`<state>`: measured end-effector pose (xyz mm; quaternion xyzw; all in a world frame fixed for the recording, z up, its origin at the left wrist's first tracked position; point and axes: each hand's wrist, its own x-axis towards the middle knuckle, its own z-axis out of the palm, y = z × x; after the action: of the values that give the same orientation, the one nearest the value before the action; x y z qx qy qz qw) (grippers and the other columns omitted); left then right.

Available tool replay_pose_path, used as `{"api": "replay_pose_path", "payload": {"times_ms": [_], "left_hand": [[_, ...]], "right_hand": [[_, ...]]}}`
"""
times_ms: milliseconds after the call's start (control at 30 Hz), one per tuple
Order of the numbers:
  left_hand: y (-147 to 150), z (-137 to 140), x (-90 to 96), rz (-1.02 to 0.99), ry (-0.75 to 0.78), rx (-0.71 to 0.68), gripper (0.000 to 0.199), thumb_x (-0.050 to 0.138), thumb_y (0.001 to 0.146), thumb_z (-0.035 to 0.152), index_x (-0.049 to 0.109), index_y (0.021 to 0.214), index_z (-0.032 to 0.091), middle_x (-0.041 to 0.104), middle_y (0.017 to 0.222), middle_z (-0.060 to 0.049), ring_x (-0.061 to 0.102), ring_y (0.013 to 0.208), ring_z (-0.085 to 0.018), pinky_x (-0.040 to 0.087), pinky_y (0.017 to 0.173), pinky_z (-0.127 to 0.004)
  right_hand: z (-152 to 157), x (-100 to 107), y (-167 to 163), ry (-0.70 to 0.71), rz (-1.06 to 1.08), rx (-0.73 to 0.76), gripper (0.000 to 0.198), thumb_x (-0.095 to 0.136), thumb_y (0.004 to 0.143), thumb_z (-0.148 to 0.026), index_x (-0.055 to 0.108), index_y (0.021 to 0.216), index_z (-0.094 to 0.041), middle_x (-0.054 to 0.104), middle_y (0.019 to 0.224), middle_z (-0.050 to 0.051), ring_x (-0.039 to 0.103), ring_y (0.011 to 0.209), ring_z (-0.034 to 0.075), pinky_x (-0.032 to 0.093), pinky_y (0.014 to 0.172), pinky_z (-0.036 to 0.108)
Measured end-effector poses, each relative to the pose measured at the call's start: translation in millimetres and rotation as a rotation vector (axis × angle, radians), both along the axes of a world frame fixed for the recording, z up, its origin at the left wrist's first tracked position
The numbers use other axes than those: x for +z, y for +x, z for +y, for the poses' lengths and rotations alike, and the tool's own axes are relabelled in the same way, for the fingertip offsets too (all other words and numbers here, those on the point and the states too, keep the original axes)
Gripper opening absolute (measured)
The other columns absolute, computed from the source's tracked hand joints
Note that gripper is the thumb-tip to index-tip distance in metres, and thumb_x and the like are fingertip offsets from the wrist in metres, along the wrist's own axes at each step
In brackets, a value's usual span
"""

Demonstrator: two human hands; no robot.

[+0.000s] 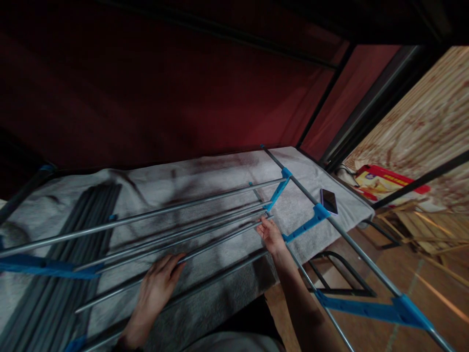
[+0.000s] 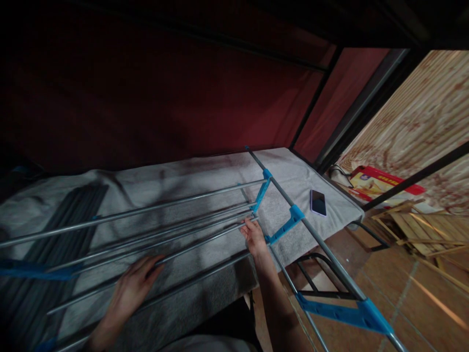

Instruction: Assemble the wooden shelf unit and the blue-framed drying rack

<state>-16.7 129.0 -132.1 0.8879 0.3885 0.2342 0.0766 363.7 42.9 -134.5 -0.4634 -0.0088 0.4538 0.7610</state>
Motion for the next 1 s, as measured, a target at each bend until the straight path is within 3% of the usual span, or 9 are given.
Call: {"api": "replay_pose_path", "payload": {"times_ms": [200,467,667,833,1000], "left_hand": [[-1.3,-1.5,-1.9,0.048,-0.031,0.055,0.031,0.044,0.097,0.036,0.072,0.101,0.024,0.077,0.097,-0.005,0.072,0.086,-0.025,0.058,0.079,-0.038],[2.1,-7.6,13.7,0.05,0.201,0.034,0.027,0.043,0.1,0.033,0.068,0.097,0.024,0.075,0.087,-0.003,0.07,0.076,-0.022,0.053,0.073,-0.035],[1.4,-9.8,15.3,0.005,0.319,0.004,0.026,0.044,0.102,0.035,0.068,0.1,0.024,0.075,0.084,-0.002,0.07,0.075,-0.021,0.052,0.073,-0.033],[1.2,-10.3,15.1,-0.067,0.351,0.015,0.023,0.045,0.103,0.035,0.064,0.107,0.024,0.077,0.092,-0.003,0.072,0.08,-0.02,0.054,0.077,-0.033],[2.7,-13.4,22.9,-0.086,0.365,-0.001,0.021,0.046,0.103,0.034,0.064,0.107,0.024,0.076,0.09,-0.002,0.071,0.079,-0.02,0.053,0.077,-0.034]], "right_hand": [[-1.6,0.4,-2.0,-0.012,-0.029,0.017,0.026,0.089,0.06,-0.022,0.068,0.076,-0.023,0.074,0.077,-0.005,0.066,0.066,0.009,0.055,0.062,0.018],[-3.6,6.2,-4.2,0.036,-0.051,0.024,0.027,0.09,0.064,-0.027,0.067,0.077,-0.024,0.073,0.077,-0.004,0.066,0.067,0.011,0.057,0.064,0.022],[-4.8,24.5,1.5,0.125,-0.104,0.056,0.025,0.088,0.07,-0.038,0.068,0.079,-0.025,0.073,0.079,-0.002,0.068,0.07,0.014,0.058,0.069,0.027],[3.2,40.9,8.4,0.193,-0.144,-0.002,0.025,0.086,0.072,-0.041,0.071,0.085,-0.026,0.074,0.083,-0.002,0.069,0.075,0.014,0.058,0.07,0.026],[10.8,46.2,9.7,0.146,-0.242,-0.085,0.033,0.091,0.065,-0.045,0.07,0.081,-0.024,0.074,0.08,-0.003,0.064,0.066,0.011,0.056,0.065,0.022]]}}
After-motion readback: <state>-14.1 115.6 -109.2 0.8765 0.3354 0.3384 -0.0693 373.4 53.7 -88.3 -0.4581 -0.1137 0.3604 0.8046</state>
